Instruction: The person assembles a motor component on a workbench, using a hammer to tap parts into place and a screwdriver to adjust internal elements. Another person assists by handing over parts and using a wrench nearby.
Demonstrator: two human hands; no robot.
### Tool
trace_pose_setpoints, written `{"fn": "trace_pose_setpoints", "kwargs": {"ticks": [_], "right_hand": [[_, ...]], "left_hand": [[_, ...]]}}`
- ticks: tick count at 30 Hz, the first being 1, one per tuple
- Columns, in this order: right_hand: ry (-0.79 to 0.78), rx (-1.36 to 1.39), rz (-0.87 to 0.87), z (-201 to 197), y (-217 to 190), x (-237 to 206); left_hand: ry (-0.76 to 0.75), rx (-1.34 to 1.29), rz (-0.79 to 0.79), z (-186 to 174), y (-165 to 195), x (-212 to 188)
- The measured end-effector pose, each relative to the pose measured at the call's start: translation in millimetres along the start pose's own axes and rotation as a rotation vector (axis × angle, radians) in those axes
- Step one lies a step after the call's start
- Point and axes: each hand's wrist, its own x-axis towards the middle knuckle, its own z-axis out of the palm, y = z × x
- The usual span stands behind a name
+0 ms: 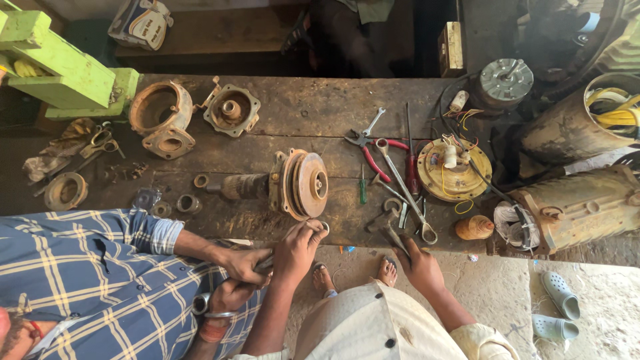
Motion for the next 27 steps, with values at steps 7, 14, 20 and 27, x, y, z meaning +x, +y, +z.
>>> {"fn": "trace_pose_setpoints", "kwargs": {"ticks": [7,14,20,27], "right_hand": [[0.002,-0.005,0.001,-1,-2,-1],[0.010,0.012,0.001,-5,-8,-2],[-0.031,-0.019,0.059,0,0,-2],[-0.129,0.036,0.105,-23,-15,-7]], "left_hand": [[0.003,0.078,0.014,5,-1,-6],[-0.016,0.087,0.013,2,3,-8],[0.019,0.014,0.006,0,3,-7],[-0.134,0.035,-0.110,-4,4,-6]]}}
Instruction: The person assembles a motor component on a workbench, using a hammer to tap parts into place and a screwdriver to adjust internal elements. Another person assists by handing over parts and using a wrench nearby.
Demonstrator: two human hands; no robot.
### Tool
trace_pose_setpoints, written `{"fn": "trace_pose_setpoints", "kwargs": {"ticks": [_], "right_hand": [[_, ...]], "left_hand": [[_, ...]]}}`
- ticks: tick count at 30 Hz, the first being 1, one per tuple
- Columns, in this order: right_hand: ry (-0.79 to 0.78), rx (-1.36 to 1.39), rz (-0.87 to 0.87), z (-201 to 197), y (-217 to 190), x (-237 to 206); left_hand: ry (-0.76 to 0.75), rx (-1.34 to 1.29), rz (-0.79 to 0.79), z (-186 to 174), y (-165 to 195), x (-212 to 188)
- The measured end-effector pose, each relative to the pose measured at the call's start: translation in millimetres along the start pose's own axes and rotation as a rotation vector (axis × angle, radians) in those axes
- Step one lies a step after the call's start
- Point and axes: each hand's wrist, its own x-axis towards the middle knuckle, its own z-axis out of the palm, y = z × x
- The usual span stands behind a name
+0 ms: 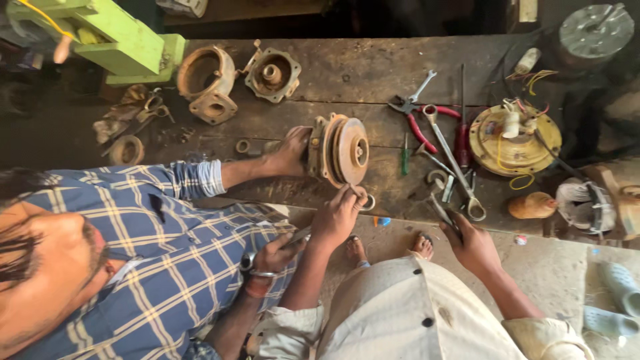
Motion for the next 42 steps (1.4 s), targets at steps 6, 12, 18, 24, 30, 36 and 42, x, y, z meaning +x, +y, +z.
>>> {"fn": "trace_pose_setpoints", "kwargs": {"ticks": [6,12,18,24,30,36,42], "right_hand": [[0.141,0.025,-0.288,-58,-56,-10],[0.054,0.251,-0.200,-100,-118,-27],[0.094,0.093,-0.460,-102,-143,-26],[0.045,0.067,-0.438,-92,-146,-30],[0.032,0.059,-0.445,-90,-152,-30],[0.001,0.004,-0.468,-96,-170,-30],[-0.014,-0.169,-0.533,-103,-199,-24]], "left_hand": [[0.064,0.040,0.011,8,-4,6],[0.069,-0.005,0.067,7,-10,6],[0.102,-0.032,0.065,2,-14,3],[0.092,-0.013,0.039,5,-24,-4],[0.083,0.021,0.052,8,-29,-6],[0.094,-0.009,0.046,5,-26,-6],[0.071,-0.025,0.013,1,-33,-1]]}}
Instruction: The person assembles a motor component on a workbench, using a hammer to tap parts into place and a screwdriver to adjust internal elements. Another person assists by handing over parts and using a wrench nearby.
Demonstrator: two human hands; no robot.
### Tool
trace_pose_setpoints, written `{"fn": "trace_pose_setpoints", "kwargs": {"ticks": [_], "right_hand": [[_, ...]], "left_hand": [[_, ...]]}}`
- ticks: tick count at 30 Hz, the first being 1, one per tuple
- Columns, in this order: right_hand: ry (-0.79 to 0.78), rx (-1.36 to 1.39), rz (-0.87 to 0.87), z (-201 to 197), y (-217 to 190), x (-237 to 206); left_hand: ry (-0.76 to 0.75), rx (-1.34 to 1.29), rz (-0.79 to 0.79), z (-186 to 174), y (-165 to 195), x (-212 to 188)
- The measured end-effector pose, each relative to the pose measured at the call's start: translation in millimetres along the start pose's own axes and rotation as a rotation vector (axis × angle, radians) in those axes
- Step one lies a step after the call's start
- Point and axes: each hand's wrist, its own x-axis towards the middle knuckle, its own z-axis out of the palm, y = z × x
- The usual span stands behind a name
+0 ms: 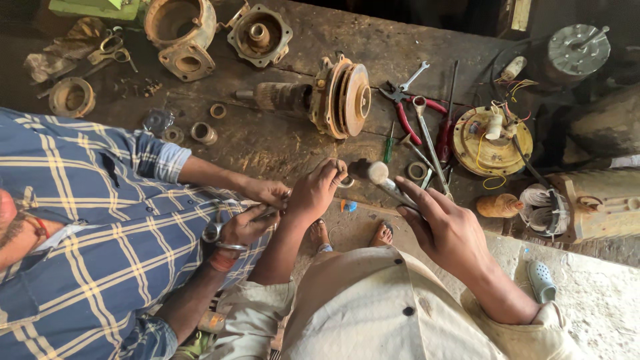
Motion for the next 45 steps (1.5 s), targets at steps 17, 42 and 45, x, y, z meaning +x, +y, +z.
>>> {"fn": "trace_pose_setpoints", "kwargs": {"ticks": [17,42,45], "right_hand": [[0.003,-0.120,-0.164,2,-18,36],[-0.056,-0.212,-0.153,0,-31,46],[-0.078,-0.240,-0.156,2,-31,48]], "left_hand": [[0.023,0.024,0.019,7,-17,7],[0.159,0.075,0.040,2,-14,15],[0.118,0.089,0.026,4,-18,12]]}}
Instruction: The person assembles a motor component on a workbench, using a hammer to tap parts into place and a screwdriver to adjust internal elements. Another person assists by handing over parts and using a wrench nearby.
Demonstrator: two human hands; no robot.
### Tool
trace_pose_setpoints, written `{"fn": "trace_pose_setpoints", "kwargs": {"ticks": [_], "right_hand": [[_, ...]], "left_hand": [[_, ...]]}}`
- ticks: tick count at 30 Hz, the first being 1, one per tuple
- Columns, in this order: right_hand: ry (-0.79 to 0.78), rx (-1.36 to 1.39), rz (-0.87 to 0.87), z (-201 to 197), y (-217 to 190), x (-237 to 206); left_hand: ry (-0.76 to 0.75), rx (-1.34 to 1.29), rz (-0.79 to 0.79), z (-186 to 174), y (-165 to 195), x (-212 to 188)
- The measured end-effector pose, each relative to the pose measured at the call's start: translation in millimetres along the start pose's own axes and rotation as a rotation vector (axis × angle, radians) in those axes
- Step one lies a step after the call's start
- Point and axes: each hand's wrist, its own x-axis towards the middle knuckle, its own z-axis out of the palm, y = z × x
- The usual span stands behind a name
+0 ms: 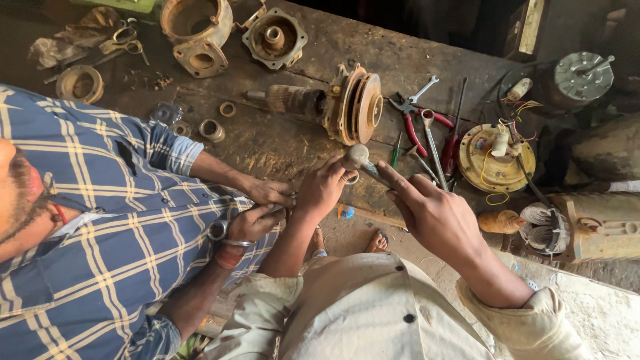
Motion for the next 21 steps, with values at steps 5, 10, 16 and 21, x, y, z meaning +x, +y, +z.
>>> {"fn": "trace_pose_setpoints", "kwargs": {"ticks": [5,10,16,21], "right_hand": [[0.092,0.033,-0.049,3,-5,-5],[0.002,0.034,-0.003,6,-7,2],[0.105,0.057,-0.009,-40,-9,-9],[0.326,0.037,-0.079,-56,-8,-30]], "left_hand": [[0.031,0.017,0.004,2,-4,-2],[0.013,-0.028,-0.023,0,-3,-1],[0.085,-0.030,0.010,-4,0,0],[0.033,-0.033,-0.028,-8,2,2]]}}
